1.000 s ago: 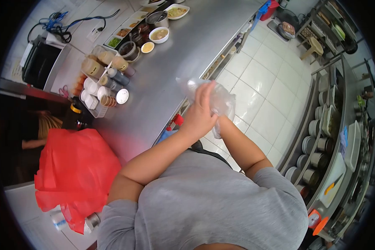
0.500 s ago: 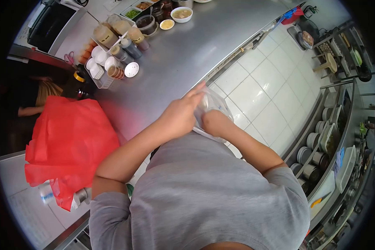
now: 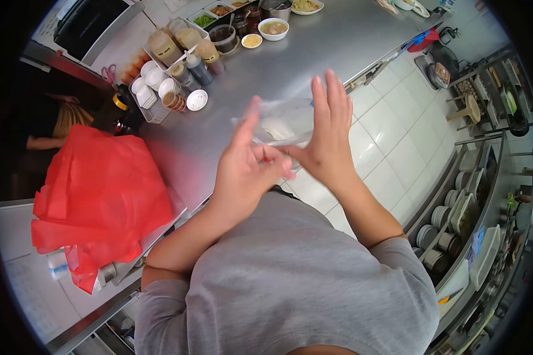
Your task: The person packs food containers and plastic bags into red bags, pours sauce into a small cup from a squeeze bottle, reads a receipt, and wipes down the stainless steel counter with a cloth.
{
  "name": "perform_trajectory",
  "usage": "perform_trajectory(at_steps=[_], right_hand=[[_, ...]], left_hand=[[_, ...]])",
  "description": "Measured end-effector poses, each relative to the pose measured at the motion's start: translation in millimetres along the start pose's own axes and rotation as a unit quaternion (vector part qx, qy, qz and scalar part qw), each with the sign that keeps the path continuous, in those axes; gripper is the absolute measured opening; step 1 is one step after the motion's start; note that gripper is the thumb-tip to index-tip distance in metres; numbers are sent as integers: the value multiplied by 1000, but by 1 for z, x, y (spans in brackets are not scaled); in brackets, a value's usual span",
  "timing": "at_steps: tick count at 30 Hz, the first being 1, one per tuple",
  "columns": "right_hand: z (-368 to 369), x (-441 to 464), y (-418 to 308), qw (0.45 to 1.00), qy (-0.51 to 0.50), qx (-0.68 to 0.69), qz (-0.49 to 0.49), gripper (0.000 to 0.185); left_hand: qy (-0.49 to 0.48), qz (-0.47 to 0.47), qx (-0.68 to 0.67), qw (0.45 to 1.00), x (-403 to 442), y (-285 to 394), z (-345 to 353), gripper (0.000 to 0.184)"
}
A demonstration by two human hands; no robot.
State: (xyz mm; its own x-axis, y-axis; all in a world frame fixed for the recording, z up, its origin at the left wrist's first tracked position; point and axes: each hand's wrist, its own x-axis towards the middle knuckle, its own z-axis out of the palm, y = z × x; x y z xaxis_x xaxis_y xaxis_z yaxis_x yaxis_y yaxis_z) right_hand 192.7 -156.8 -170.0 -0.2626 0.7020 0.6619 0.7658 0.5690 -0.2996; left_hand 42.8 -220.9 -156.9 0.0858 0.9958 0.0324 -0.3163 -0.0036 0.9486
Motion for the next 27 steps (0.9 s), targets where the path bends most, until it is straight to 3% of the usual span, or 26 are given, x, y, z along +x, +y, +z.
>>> perform_trajectory(at_steps=[3, 5, 7, 9, 10, 11, 13, 14, 16, 17, 19, 20, 21, 22, 23, 24, 25, 27], right_hand=[[20, 6, 26, 975, -140, 142, -98, 46], [22, 10, 22, 926, -217, 236, -198, 35], [-2, 6, -13, 878, -242, 292, -294, 24], [-21, 3, -34, 847, -281, 308, -330, 22], [-29, 4, -41, 830, -300, 313, -352, 21], [-36, 6, -45, 835, -296, 310, -345, 18], [-43, 15, -45, 848, -282, 301, -332, 15], [-32, 21, -44, 866, -265, 300, -301, 14], [13, 26, -34, 897, -230, 303, -225, 14], [47, 27, -29, 898, -254, 319, -164, 14], [142, 6, -16, 817, -442, 370, 26, 18], [181, -18, -17, 759, -527, 381, 28, 20], [198, -47, -22, 749, -547, 353, -120, 21], [230, -91, -19, 678, -573, 442, -127, 20], [224, -92, -28, 678, -615, 390, -103, 19], [218, -87, -36, 673, -654, 337, -75, 19], [214, -76, -43, 611, -707, 357, 1, 20], [194, -64, -60, 455, -785, 385, 172, 21]], left_hand=[[-106, -41, 166, 980, -23, 48, -9, 52], [-103, 127, 275, 947, -23, 61, -70, 41], [-12, 146, 282, 948, -14, 74, -89, 43], [-69, 194, 482, 852, 26, 49, -102, 43], [-105, 119, 469, 869, 24, 14, -103, 41], [-140, 46, 452, 880, 23, -24, -107, 39], [-318, -88, 331, 884, -6, -74, -110, 43], [-290, -211, 146, 922, -13, -102, -107, 45], [-292, -235, 176, 910, -26, -114, -110, 45], [-321, -137, 388, 853, -35, -107, -113, 43], [-278, -79, 494, 820, -53, -100, -113, 42], [-220, -118, 406, 879, -57, -97, -112, 41], [-184, -170, 327, 911, -60, -106, -127, 43], [-141, -215, 245, 935, -62, -115, -141, 45], [-123, -275, 175, 938, -67, -160, -183, 50], [-88, -303, 91, 944, -77, -157, -196, 52], [-48, -328, 6, 943, -86, -153, -208, 54], [60, -317, -184, 928, -115, -66, -184, 53]])
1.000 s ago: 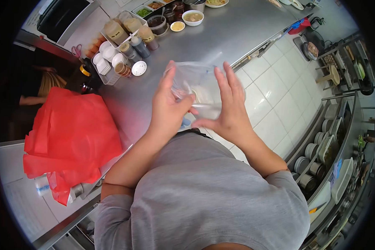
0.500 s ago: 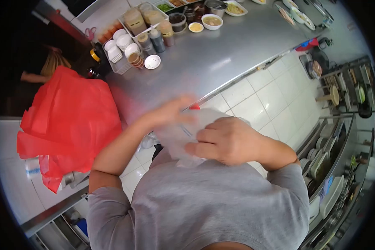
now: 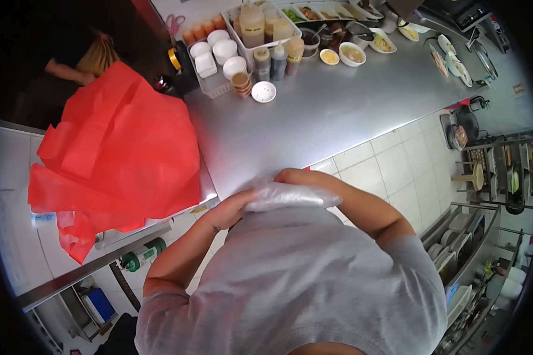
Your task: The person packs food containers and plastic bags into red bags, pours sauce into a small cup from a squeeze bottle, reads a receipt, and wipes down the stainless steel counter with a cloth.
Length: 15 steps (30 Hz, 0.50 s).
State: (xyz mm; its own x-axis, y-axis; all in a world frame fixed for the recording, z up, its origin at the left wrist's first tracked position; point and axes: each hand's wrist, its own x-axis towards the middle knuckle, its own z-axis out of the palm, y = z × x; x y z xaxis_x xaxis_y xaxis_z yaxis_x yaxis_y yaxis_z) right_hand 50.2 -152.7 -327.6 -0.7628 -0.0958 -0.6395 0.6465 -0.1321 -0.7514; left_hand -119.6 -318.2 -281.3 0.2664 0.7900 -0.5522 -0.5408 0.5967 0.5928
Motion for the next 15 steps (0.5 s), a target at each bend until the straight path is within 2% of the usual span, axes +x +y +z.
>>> perform_trajectory(at_steps=[1, 3, 6, 7, 9, 10, 11, 12, 13, 14, 15], right_hand=[[3, -2, -10, 998, -27, 56, 24, 23], [14, -6, -35, 996, -33, 77, -22, 27], [29, -20, -83, 978, 81, -40, -189, 34], [31, -25, -95, 963, 120, -78, -229, 36], [25, -20, -99, 949, 135, -81, -273, 41], [13, -4, -83, 956, 75, -24, -282, 42], [1, 12, -68, 958, 14, 34, -284, 43], [-7, 18, -66, 956, -88, 179, -214, 44], [-15, 24, -64, 921, -187, 316, -130, 45], [-23, 29, -62, 852, -278, 443, -34, 46], [-32, 33, -60, 814, -336, 473, -16, 48]], left_hand=[[-11, 39, 59, 997, -4, 3, -5, 55], [-31, 116, 174, 977, -8, 8, -14, 59], [153, 127, 347, 917, -5, 26, 6, 50], [173, 215, 317, 907, 6, 24, 1, 42], [197, 215, 41, 956, 24, 39, 0, 36], [203, 215, -99, 950, 29, 51, 2, 33], [229, 211, -109, 944, 31, 63, 2, 29], [254, 209, -121, 936, 33, 75, 2, 26], [281, 207, -137, 927, 35, 82, 2, 22], [322, 263, -125, 901, 42, 81, 4, 21], [364, 315, -111, 869, 53, 76, 8, 20]])
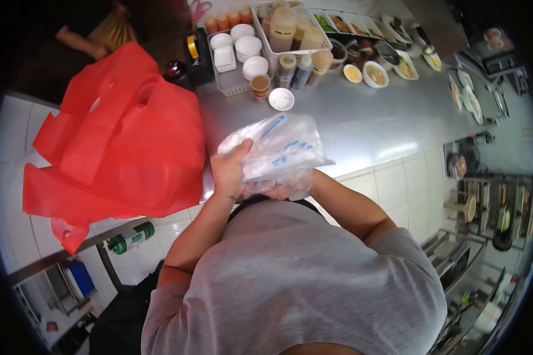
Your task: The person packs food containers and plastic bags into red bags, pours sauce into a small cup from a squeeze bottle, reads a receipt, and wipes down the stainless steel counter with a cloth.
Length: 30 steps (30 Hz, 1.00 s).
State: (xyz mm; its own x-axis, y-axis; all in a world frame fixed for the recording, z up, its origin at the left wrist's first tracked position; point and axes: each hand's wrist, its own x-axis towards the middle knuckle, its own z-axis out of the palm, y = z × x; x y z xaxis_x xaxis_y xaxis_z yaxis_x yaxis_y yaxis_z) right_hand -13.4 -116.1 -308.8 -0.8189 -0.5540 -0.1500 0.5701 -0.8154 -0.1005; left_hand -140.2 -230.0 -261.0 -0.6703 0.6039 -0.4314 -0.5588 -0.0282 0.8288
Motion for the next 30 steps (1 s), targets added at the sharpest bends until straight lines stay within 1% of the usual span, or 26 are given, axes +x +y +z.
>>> perform_trajectory(at_steps=[1, 2, 3, 4, 5, 6, 7, 8, 9, 10, 11, 12, 13, 14, 15, 16, 19, 20, 21, 22, 23, 25, 26, 28, 29, 30], right_hand=[[-14, -4, -4, 986, 42, -152, -59, 45], [-31, -8, -7, 944, 79, -297, -120, 42], [-15, -19, -17, 966, 118, -204, -102, 37], [1, -30, -27, 977, 160, -107, -92, 40], [3, -31, -30, 943, 159, -270, -114, 50], [4, -31, -31, 883, 148, -425, -134, 60], [3, -30, -32, 798, 129, -568, -155, 71], [0, -29, -37, 850, 151, -480, -157, 85], [1, -27, -38, 841, 196, -473, -174, 85], [4, -25, -39, 831, 241, -464, -190, 85], [8, -26, -39, 818, 285, -455, -205, 85], [12, -31, -40, 744, 320, -541, -228, 101], [7, -37, -40, 640, 329, -641, -267, 102], [-3, -43, -42, 522, 327, -727, -303, 104], [-8, -48, -47, 391, 314, -797, -337, 105], [-3, -53, -53, 359, 275, -836, -310, 98], [19, -69, -65, 255, 160, -926, -226, 82], [22, -71, -70, 226, 136, -933, -246, 80], [23, -72, -74, 197, 112, -937, -267, 78], [23, -71, -78, 167, 88, -939, -288, 77], [22, -70, -79, 131, 65, -952, -268, 70], [21, -69, -80, 56, 19, -972, -227, 57], [23, -69, -78, 98, 8, -964, -247, 49], [37, -65, -76, 179, -15, -941, -286, 34], [42, -61, -78, 255, -3, -913, -318, 28], [48, -57, -79, 330, 12, -878, -346, 21]], left_hand=[[39, 62, 7, 997, 0, -11, 6, 19], [40, 157, 17, 987, -1, -18, 9, 17], [45, 208, 61, 975, -3, -20, 9, 17], [50, 257, 103, 960, -5, -22, 10, 17], [57, 305, 144, 940, -7, -25, 12, 18], [82, 283, 120, 948, -8, -25, 13, 19], [119, 216, 67, 967, -11, -16, 21, 20], [121, 169, 29, 978, -4, -21, 16, 21], [122, 121, -9, 985, 4, -29, 3, 22], [87, 31, -51, 994, 11, -39, -12, 23], [51, -58, -96, 992, 17, -51, -29, 24], [13, -146, -142, 979, 13, -50, -30, 25], [15, -182, -129, 975, 6, -51, -30, 27], [16, -215, -117, 969, -2, -49, -31, 29], [17, -247, -107, 963, -12, -42, -27, 31], [5, -256, -91, 962, -22, -38, -23, 26], [-65, -314, -199, 926, -15, -71, -64, 25], [-32, -317, -193, 928, -13, -77, -69, 26], [10, -345, -220, 912, -16, -65, -59, 27], [-41, -381, -259, 887, -7, -78, -78, 29], [-92, -413, -297, 856, 1, -92, -97, 31], [-126, -410, -311, 848, 2, -96, -96, 35], [-144, -409, -316, 844, 1, -99, -95, 38], [-89, -306, -173, 932, -17, -79, -70, 43], [-59, -253, -98, 961, -25, -70, -60, 46], [-68, -212, -16, 975, -27, -64, -70, 51]])
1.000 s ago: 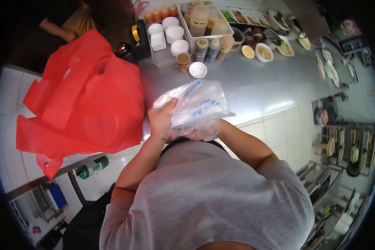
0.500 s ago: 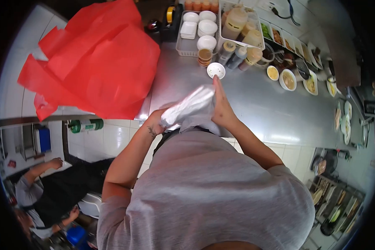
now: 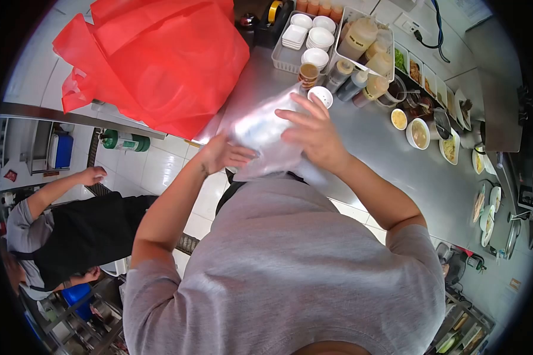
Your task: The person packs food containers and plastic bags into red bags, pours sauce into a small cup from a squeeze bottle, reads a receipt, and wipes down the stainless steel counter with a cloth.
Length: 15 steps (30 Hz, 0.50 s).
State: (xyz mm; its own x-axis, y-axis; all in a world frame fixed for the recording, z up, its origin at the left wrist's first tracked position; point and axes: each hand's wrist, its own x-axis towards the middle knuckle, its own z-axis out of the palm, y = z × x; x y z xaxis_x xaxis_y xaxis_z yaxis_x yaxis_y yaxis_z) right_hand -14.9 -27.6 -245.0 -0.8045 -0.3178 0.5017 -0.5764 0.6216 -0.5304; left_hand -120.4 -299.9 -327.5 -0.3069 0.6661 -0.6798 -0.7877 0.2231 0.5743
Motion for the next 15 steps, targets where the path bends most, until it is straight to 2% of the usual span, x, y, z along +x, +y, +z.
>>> perform_trajectory(at_steps=[1, 2, 3, 4, 5, 6, 10, 11, 12, 14, 15], right_hand=[[1, 5, -1, 996, 43, 71, 31, 16], [5, 8, -5, 975, 71, 173, 119, 15], [10, 12, -9, 936, 98, 270, 203, 14], [13, 16, -11, 880, 123, 362, 281, 13], [14, 17, -10, 855, 127, 421, 274, 14], [17, 19, -6, 827, 129, 480, 265, 15], [2, 18, -5, 699, 139, 653, 255, 28], [-4, 11, -3, 814, 90, 530, 221, 34], [-11, 2, -1, 904, 38, 389, 176, 40], [-2, -10, -3, 956, -23, 238, 172, 50], [21, -22, -7, 943, -27, 243, 224, 54]], left_hand=[[16, 35, 86, 996, -5, 5, -9, 62], [50, 134, 236, 961, -10, -1, -9, 72], [79, 230, 378, 893, -15, -8, -7, 83], [84, 282, 431, 853, -19, -10, 2, 90], [96, 332, 481, 806, -24, -13, 10, 97], [86, 342, 456, 817, -30, -9, 36, 99], [207, 459, 478, 720, -30, -2, 56, 58], [241, 478, 490, 688, -33, 2, 63, 48], [260, 472, 391, 746, -34, 3, 76, 40], [286, 441, 178, 832, -33, 0, 102, 27], [259, 437, 143, 850, -30, -4, 105, 25]])
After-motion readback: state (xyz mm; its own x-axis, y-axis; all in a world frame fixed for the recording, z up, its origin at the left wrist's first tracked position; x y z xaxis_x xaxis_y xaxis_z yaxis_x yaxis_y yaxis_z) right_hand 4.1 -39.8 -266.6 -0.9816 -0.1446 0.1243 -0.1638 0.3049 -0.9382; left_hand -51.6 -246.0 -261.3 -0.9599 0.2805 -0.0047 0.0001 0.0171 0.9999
